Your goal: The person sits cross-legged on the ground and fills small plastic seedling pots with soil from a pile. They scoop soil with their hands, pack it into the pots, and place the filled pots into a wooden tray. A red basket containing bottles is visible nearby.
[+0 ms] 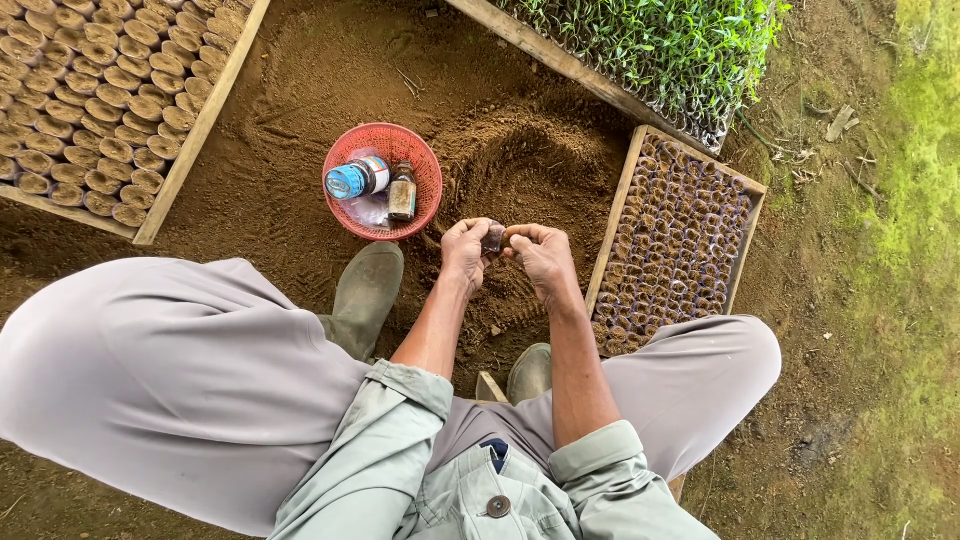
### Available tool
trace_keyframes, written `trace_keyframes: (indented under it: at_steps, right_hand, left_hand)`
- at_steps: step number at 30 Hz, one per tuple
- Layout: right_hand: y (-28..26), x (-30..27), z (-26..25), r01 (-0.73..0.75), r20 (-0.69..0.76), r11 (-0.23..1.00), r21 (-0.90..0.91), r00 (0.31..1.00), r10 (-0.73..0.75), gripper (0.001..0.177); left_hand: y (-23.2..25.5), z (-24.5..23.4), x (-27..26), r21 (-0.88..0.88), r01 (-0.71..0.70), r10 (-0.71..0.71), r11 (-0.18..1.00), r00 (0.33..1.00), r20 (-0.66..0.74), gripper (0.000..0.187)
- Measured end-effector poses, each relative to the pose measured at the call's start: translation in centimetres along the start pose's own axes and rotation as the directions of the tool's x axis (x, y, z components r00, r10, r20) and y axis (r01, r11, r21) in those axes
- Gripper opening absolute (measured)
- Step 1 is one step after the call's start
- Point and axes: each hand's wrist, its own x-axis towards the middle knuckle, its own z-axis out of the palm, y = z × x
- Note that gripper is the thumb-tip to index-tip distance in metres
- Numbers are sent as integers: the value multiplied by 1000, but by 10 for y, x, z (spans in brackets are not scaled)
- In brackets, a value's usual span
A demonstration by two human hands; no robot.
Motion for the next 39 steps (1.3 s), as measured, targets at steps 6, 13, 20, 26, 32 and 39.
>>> trace_keyframes:
  at_steps: [6, 13, 20, 26, 32, 39]
  right_hand:
    - [-4, 0, 1, -15, 13, 1000, -2, 1000, 15, 27]
    - [-30, -15, 9, -8, 46, 1000, -10, 999, 9, 31]
    - [-24, -9, -3, 241, 55, 856, -458, 968, -244, 26]
    - [16, 7, -6, 489, 245, 606, -627, 863, -443, 19]
    - [5, 3, -4, 466, 191, 688, -557, 878, -440, 9]
    - [3, -1, 7, 349, 62, 824, -447, 930, -361, 10]
  left_hand:
    - [-10, -4, 11, 5, -6, 6, 1000, 1000, -11, 10]
    - [-16, -7, 15, -93, 60, -60, 994, 998, 3, 10]
    - [-7, -6, 2, -264, 190, -176, 945, 981, 79, 13]
    - [-20, -10, 20, -248, 191, -180, 950, 981, 69, 12]
    - [-24, -13, 21, -191, 202, -196, 960, 979, 51, 14]
    - [-14, -6, 16, -172, 210, -195, 963, 976, 100, 14]
